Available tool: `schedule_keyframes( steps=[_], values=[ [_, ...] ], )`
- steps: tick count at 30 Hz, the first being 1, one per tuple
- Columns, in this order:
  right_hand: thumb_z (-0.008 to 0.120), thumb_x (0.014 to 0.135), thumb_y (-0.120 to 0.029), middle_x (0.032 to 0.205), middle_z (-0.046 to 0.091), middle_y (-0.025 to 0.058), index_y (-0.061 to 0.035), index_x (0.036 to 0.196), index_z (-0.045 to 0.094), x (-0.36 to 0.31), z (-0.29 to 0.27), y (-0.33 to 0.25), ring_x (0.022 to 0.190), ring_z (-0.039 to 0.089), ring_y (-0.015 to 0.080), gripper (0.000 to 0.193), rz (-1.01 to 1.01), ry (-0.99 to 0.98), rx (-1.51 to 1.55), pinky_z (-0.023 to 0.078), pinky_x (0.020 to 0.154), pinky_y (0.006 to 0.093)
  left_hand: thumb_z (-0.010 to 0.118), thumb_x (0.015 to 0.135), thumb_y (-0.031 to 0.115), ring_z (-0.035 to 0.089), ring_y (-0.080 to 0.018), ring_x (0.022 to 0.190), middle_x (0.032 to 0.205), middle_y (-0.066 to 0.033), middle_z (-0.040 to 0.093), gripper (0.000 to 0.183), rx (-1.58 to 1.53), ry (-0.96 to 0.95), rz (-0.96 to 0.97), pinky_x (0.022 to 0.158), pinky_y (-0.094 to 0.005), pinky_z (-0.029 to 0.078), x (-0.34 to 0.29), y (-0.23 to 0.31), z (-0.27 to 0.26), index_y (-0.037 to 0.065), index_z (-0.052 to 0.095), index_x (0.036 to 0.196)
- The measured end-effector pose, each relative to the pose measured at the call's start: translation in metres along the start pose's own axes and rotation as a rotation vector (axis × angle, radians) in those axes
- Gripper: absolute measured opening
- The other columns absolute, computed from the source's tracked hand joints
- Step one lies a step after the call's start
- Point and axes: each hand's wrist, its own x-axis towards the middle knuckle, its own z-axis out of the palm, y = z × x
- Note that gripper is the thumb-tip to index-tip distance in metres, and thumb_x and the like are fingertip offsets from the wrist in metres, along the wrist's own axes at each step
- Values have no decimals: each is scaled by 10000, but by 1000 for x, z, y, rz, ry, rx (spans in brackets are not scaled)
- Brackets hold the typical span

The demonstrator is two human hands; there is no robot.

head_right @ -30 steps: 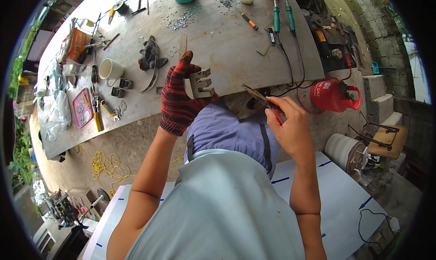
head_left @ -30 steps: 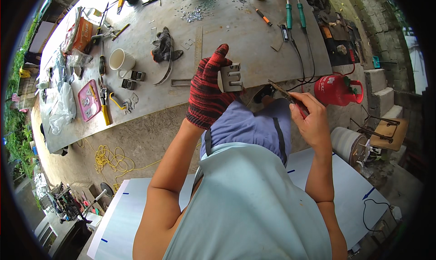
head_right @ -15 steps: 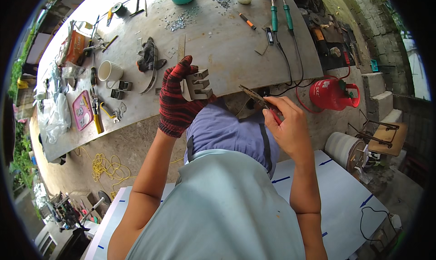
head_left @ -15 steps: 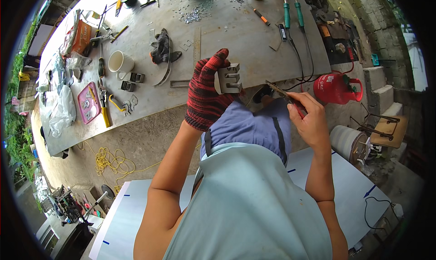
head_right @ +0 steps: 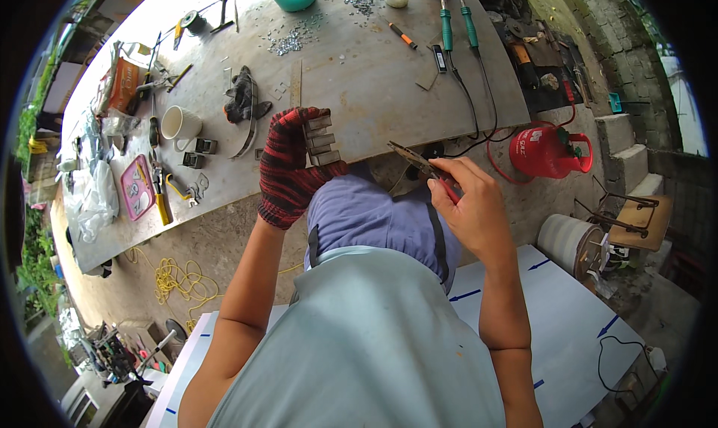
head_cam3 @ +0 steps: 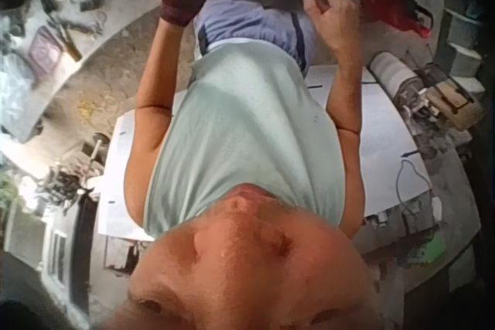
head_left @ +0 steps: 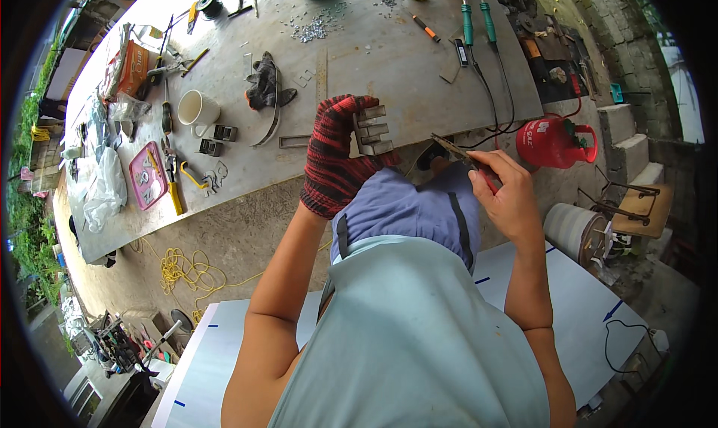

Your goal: The person is assembling small metal letter components by soldering them together.

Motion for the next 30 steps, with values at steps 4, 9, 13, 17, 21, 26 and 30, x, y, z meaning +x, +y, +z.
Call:
schedule_keyframes(
  steps=[4,9,13,17,21,26,30],
  values=[
    [701,926,-121,1017,706,154,20,1167,698,0,-1,0,808,710,266,279,3,-1,0,561,759,348,962,641,33,579,-221,1254,1346,-89,593,894,-198,-42,40,1076,-375,481,0,6,4,85,498,1404],
    [703,923,-118,1026,708,155,19,1169,698,-1,-1,1,823,716,267,281,6,-6,9,565,766,347,951,653,16,572,-209,1261,1356,-82,595,861,-159,-55,88,1076,-369,472,-1,5,-1,79,518,1394],
    [703,923,-115,1036,709,155,16,1170,697,-1,-2,1,829,719,267,280,-3,1,6,568,769,346,971,649,50,580,-189,1244,1360,-60,608,877,-384,-71,-89,1030,-356,503,-4,18,-2,91,523,1402],
    [702,922,-111,1045,709,155,12,1173,696,-2,-2,1,835,719,270,280,-6,1,5,569,772,350,999,635,115,595,-179,1240,1441,-65,590,923,-580,-56,-118,1008,-341,529,-6,15,0,103,508,1417],
    [704,919,-111,1053,709,158,9,1175,696,-3,-1,3,846,716,287,283,10,-9,14,569,779,359,1005,622,132,586,-193,1278,1487,-80,568,945,-541,-67,-114,1032,-350,525,-5,13,0,114,499,1419],
    [684,927,-125,1067,707,170,23,1194,687,-3,-3,1,923,699,305,305,32,-25,15,550,859,360,1010,623,174,572,-198,1301,1493,-79,565,953,-560,-90,-95,1047,-364,518,-3,13,5,120,492,1421],
    [685,924,-116,1066,708,171,24,1189,688,-5,-2,3,939,698,314,299,43,-29,22,548,867,364,1014,608,306,572,-269,1347,1522,-98,541,1010,-520,-100,-164,1150,-465,461,-5,9,4,145,476,1448]
  ],
)
